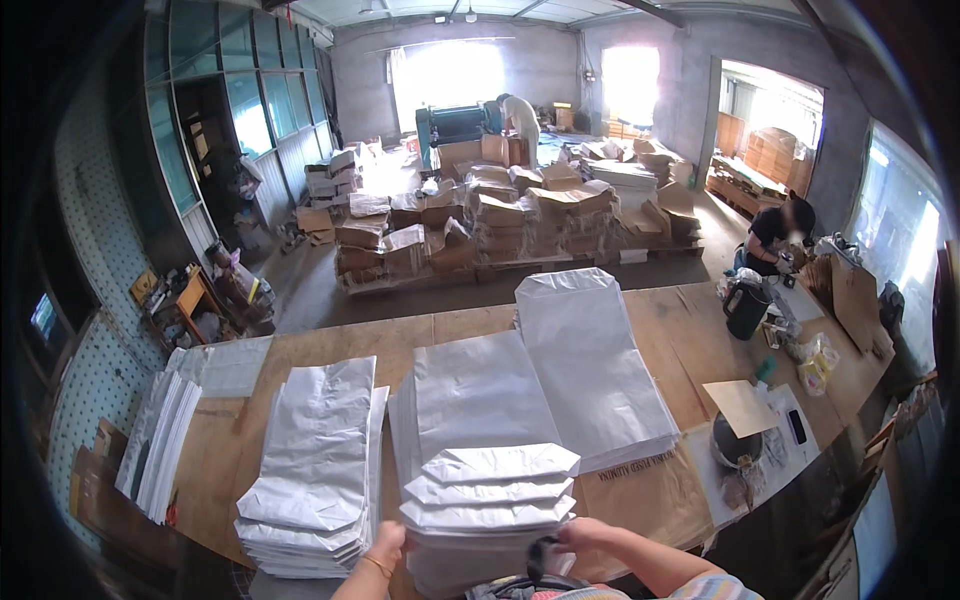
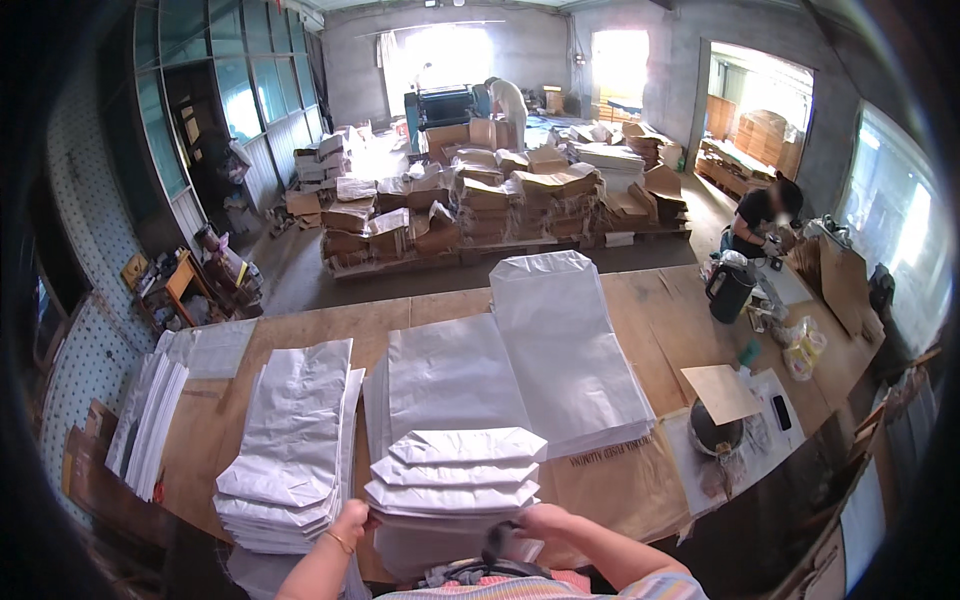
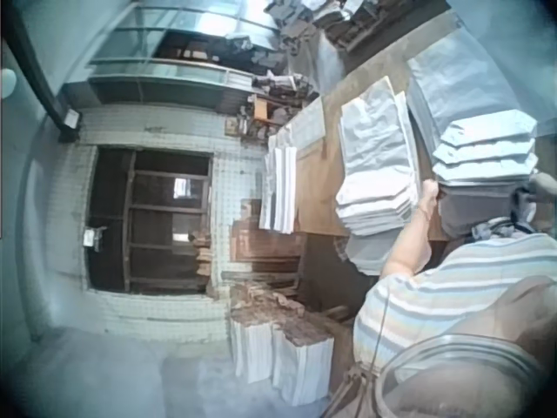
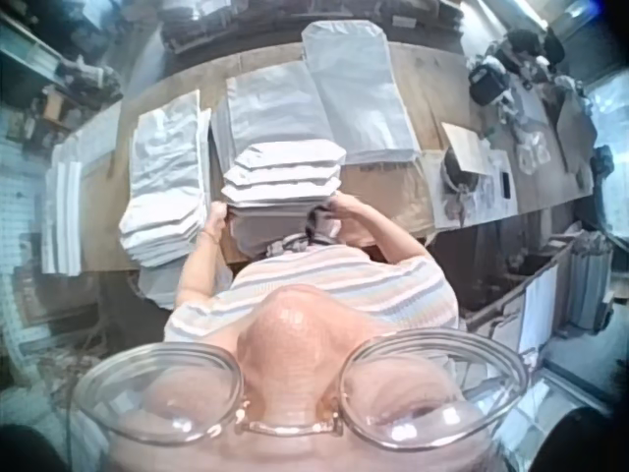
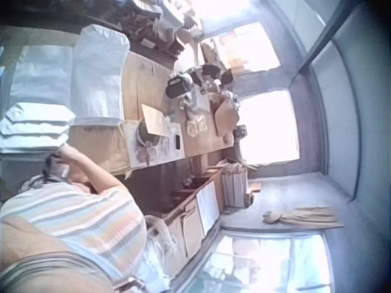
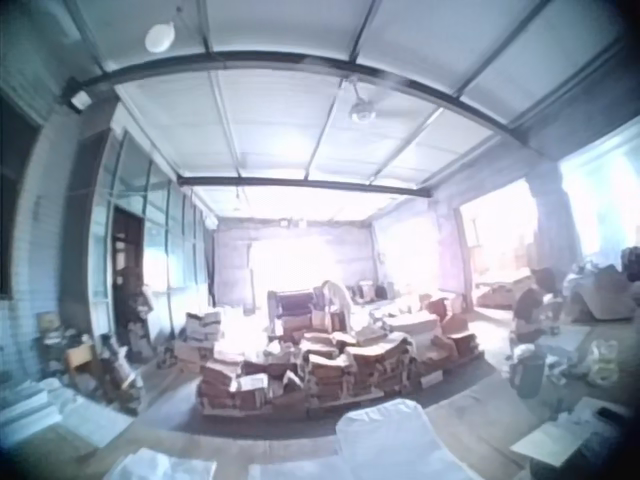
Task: The person folds a brown paper sheet inside a white sheet, then stacks the folded items with others on the table. The person repeatedly picks up stacks, aligns them, and places them back down.
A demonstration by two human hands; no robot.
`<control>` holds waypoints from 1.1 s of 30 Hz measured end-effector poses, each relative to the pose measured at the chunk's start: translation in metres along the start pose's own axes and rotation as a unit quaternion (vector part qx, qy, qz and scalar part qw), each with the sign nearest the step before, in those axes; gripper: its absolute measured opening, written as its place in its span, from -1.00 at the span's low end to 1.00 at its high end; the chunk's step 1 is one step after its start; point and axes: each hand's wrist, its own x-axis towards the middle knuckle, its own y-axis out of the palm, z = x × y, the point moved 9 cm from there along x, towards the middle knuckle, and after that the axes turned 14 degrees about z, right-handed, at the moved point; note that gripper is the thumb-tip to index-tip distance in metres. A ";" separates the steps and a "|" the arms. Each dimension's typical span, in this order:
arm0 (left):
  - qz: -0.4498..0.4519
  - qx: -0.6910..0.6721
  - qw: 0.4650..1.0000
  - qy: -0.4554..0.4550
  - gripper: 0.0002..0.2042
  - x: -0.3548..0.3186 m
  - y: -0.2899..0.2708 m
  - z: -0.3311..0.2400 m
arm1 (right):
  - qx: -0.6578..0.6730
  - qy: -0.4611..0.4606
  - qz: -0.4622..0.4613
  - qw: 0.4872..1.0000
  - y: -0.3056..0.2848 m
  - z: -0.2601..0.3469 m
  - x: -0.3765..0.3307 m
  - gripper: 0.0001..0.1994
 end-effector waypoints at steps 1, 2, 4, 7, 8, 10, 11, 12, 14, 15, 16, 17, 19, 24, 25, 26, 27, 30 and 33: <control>0.009 -0.050 0.998 -0.020 -0.84 0.007 0.013 -0.013 | 0.049 -0.059 -0.011 0.997 0.001 0.013 -0.005 -0.66; 0.024 -0.142 0.989 -0.034 -0.84 0.015 0.014 -0.017 | 0.055 -0.068 -0.004 0.996 0.003 0.032 0.000 -0.67; 0.006 -0.283 0.959 0.005 -0.80 0.053 -0.003 -0.012 | 0.063 -0.094 -0.030 0.993 0.016 0.064 0.034 -0.66; 0.033 -0.366 0.930 -0.024 -0.80 0.061 0.032 -0.042 | -0.175 -0.132 -0.254 0.942 0.071 0.039 0.099 -0.61; 0.040 -0.351 0.935 -0.009 -0.81 0.060 0.028 -0.043 | -0.300 -0.154 -0.336 0.879 0.080 0.046 0.109 -0.59; 0.055 -0.318 0.946 0.020 -0.82 0.055 0.023 -0.041 | -0.137 -0.114 -0.146 0.973 0.069 0.025 0.158 -0.57; 0.062 -0.259 0.963 0.043 -0.82 0.044 0.029 -0.043 | -0.046 -0.083 -0.045 0.994 0.068 0.010 0.171 -0.56; 0.065 -0.201 0.975 0.067 -0.83 0.015 0.035 -0.047 | 0.169 -0.097 0.073 0.978 0.061 0.001 0.157 -0.51; -0.024 -0.055 0.985 0.162 -0.85 -0.007 0.000 -0.032 | -0.019 -0.121 0.156 0.980 0.013 0.033 0.129 -0.48; -0.110 0.035 0.968 0.224 -0.85 -0.011 -0.026 -0.014 | -0.115 -0.131 0.193 0.965 0.005 0.045 0.120 -0.47; -0.071 0.040 0.986 0.144 -0.85 -0.006 -0.012 -0.003 | -0.047 -0.088 0.219 0.970 0.005 0.023 0.125 -0.46; -0.037 0.046 0.996 0.063 -0.85 -0.019 0.001 0.007 | 0.018 -0.050 0.245 0.968 0.006 0.007 0.132 -0.45; 0.040 -0.029 0.999 -0.024 -0.84 -0.048 0.014 0.023 | 0.030 -0.068 0.182 0.981 -0.025 0.042 0.106 -0.50; 0.085 -0.142 0.984 -0.059 -0.82 -0.001 -0.001 0.120 | -0.005 0.004 0.184 0.983 0.035 -0.036 0.148 -0.51; 0.071 -0.128 0.987 -0.072 -0.82 0.005 -0.004 0.130 | 0.022 0.024 0.191 0.981 0.045 -0.057 0.141 -0.52; 0.057 -0.113 0.988 -0.085 -0.81 0.011 -0.009 0.140 | 0.042 0.041 0.190 0.980 0.054 -0.076 0.136 -0.52; 0.043 -0.098 0.989 -0.100 -0.80 0.011 -0.012 0.146 | 0.053 0.050 0.180 0.981 0.063 -0.093 0.137 -0.52; 0.041 -0.107 0.990 -0.086 -0.79 0.008 0.012 0.127 | 0.036 0.029 0.071 0.996 0.081 -0.129 0.135 -0.54; -0.058 -0.054 0.989 -0.124 -0.78 0.022 -0.012 0.127 | 0.006 -0.010 -0.029 1.000 0.073 -0.133 0.125 -0.55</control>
